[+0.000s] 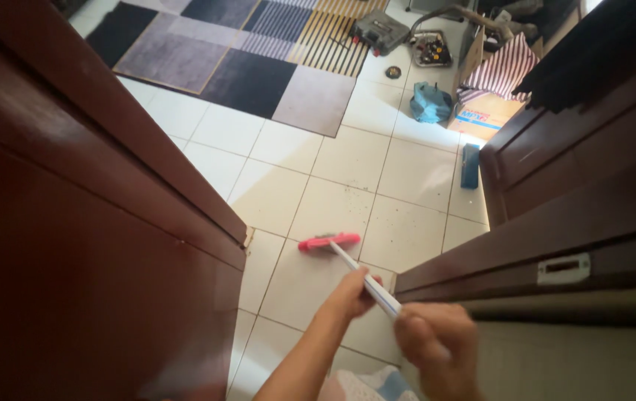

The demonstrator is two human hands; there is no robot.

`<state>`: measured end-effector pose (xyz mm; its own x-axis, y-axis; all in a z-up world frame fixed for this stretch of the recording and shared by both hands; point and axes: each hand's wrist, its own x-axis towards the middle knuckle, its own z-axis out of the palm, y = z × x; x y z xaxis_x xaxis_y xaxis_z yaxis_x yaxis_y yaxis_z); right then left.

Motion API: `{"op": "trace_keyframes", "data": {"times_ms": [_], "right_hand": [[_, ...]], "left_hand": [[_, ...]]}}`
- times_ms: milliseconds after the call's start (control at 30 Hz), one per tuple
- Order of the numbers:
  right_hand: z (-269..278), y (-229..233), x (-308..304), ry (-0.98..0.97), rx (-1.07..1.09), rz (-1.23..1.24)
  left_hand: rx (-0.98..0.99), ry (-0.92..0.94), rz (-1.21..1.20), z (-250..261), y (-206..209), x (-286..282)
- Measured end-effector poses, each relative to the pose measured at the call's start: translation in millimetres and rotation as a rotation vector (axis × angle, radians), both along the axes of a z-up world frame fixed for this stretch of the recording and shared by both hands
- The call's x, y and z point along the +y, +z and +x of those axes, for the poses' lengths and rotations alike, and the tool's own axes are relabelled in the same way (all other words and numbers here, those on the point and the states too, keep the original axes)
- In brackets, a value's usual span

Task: The recorder is sweeping the tiled floor in a hallway or room using a pink broom.

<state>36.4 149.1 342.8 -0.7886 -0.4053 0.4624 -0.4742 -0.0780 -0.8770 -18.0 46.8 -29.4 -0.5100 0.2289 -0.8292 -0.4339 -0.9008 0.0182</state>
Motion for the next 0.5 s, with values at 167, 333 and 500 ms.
{"op": "trace_keyframes", "data": {"times_ms": [167,333,500], "right_hand": [[2.0,11.9,1.1,-0.224,-0.194,-0.258],[-6.0,9.9,-7.5,-0.353,-0.262,-0.388],[4.7,-55.7,-39.8,-0.472,0.010,-0.296]], "left_hand": [[0.056,-0.192,0.181,25.2,63.1,26.8],[0.066,-0.200,0.258,-5.4,-10.6,27.5],[0.086,-0.076,0.084,-51.4,-64.4,12.8]]}}
